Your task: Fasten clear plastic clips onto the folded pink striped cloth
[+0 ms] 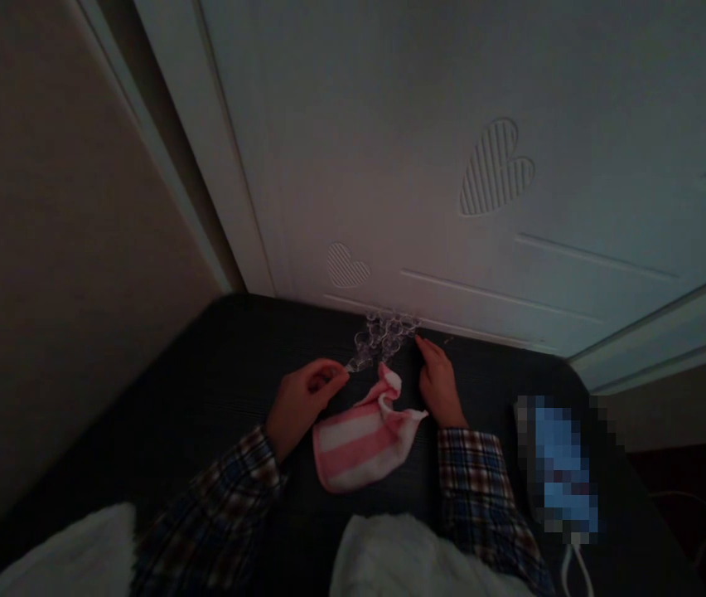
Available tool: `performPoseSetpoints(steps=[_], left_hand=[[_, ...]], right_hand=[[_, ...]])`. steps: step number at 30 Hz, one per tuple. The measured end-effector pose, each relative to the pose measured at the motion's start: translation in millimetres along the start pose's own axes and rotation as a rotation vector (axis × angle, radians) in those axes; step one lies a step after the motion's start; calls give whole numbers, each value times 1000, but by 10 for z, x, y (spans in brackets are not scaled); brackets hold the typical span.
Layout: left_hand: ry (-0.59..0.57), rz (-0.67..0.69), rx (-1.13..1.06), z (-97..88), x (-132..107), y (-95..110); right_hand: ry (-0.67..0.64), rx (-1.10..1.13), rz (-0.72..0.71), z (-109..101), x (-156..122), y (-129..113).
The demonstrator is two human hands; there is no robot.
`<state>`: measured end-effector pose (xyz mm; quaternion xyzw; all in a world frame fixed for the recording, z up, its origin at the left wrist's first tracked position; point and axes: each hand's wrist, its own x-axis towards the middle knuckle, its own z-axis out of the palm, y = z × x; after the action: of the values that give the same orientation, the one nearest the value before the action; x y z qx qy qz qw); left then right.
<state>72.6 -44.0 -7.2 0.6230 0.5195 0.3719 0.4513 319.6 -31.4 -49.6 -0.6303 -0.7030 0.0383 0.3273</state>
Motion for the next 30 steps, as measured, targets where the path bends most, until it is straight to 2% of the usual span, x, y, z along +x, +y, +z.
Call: performPoseSetpoints(steps=[5,15,21,25,30], left_hand=[[1,-13,39,11,33,-85],[21,-59,55,-13,89,-178],[8,-37,37,-23,77,-145],[-10,-1,30,-19,51,-77],[-39,16,-19,-14,19,3]], right_hand=[[-36,-29,8,22,11,-15],[0,26,-5,27,-7,-13],[110,127,46,-208,-30,-156],[-17,176,-9,-356,-75,-368],[-163,178,-44,-344,-78,-606]])
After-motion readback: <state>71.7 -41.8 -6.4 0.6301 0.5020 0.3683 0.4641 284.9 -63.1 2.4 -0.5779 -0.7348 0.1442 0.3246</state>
